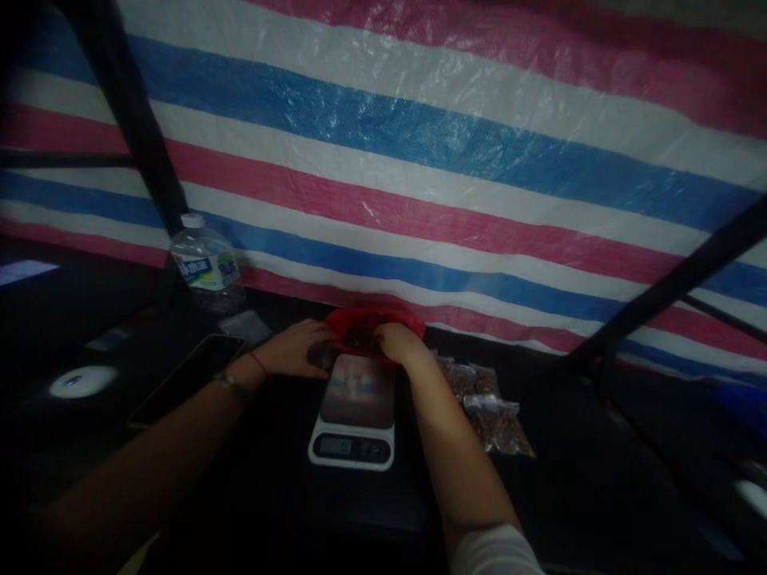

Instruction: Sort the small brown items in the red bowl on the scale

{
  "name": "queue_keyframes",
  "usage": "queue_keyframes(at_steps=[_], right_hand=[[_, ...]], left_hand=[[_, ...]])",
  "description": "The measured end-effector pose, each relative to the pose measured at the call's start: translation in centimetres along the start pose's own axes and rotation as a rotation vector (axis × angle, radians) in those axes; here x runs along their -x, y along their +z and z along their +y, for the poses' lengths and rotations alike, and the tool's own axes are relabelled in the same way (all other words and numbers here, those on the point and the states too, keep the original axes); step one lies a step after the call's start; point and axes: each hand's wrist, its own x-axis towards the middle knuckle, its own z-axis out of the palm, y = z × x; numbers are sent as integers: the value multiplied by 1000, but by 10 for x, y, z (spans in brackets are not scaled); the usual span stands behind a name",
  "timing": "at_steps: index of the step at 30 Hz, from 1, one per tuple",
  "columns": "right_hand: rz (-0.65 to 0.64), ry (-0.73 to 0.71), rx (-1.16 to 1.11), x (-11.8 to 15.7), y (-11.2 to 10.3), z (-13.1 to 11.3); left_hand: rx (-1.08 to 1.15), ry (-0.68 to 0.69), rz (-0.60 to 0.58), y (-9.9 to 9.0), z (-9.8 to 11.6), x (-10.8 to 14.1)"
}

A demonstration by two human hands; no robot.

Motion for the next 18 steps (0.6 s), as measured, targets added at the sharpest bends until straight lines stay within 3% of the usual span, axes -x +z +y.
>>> queue_keyframes(at_steps=[3, 5, 8, 10, 12, 14, 16, 18], right_hand=[[-33, 46, 44, -3, 0, 1], [19, 51, 24, -1, -8, 2], [209, 81, -10, 8, -25, 6], [357, 154, 19, 14, -32, 14], [416, 267, 55, 17, -31, 24], [313, 347, 38, 16, -23, 35], [134, 344, -4, 10, -11, 44], [41, 333, -12, 3, -3, 49]], left_hand=[[84, -27, 92, 6, -6, 0], [133, -168, 240, 12, -9, -2], [223, -442, 432, 19, -11, -8], [316, -542, 404, 20, -9, -14], [384, -575, 313, 19, -6, -22], [377, -602, 258, 17, -4, -32], [322, -636, 221, 15, -1, -44], [286, -650, 145, 10, 1, -57]])
